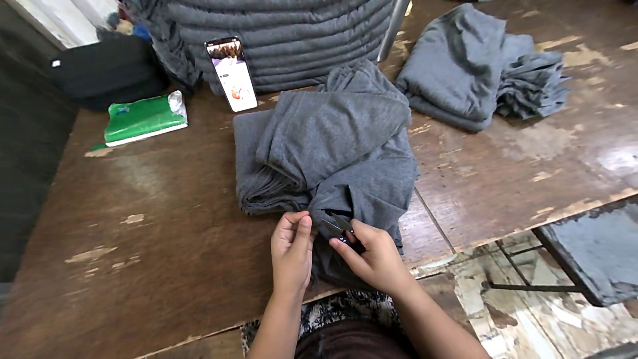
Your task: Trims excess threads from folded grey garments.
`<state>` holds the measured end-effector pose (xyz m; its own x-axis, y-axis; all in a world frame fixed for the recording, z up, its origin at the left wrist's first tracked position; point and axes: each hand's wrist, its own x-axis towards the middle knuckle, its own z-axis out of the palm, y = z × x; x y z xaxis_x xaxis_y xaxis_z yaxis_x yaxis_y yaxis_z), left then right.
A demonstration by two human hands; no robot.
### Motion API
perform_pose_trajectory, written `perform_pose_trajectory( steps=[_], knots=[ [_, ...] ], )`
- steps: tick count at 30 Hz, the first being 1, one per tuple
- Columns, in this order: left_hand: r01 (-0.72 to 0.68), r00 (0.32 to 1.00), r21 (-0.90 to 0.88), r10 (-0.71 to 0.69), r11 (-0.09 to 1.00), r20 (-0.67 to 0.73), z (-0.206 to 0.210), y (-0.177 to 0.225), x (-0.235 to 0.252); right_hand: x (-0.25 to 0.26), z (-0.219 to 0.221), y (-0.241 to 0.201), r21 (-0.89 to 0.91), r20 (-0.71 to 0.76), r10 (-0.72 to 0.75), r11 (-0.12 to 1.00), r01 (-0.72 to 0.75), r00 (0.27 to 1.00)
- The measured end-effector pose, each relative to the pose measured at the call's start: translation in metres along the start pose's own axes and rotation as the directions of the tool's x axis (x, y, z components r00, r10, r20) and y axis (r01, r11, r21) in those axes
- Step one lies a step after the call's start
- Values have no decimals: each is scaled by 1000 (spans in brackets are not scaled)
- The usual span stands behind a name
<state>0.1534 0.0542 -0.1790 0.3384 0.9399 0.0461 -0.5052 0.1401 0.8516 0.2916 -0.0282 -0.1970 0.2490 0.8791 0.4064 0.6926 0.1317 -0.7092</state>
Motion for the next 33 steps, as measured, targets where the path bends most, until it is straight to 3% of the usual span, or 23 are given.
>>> perform_pose_trajectory(
  steps=[4,10,16,18,20,24,30,33],
  knots=[
    [-77,997,81,76,994,22,-3,-2,-7,-1,0,-1,-25,-2,-22,999,22,1000],
    [-317,946,279,283,906,156,0,-2,-15,-1,2,-7,-117,-20,-51,992,48,999],
    [-357,933,324,320,876,163,2,-7,-16,2,3,-13,-231,-29,-22,973,14,999],
    [-334,942,314,306,889,136,2,-7,-14,4,-1,-14,-161,-7,12,987,-13,1000],
    [-310,951,287,289,906,112,2,-7,-11,6,-4,-11,16,-11,38,999,-38,999],
    [-312,950,277,288,909,125,1,-11,-7,18,0,-8,277,-185,-71,953,121,980],
    [-383,923,346,344,856,171,-1,-15,-9,32,6,-11,208,-315,-119,959,191,942],
    [-384,923,360,340,850,183,-5,-16,-9,32,4,-11,214,-272,-149,954,211,951]
  ],
)
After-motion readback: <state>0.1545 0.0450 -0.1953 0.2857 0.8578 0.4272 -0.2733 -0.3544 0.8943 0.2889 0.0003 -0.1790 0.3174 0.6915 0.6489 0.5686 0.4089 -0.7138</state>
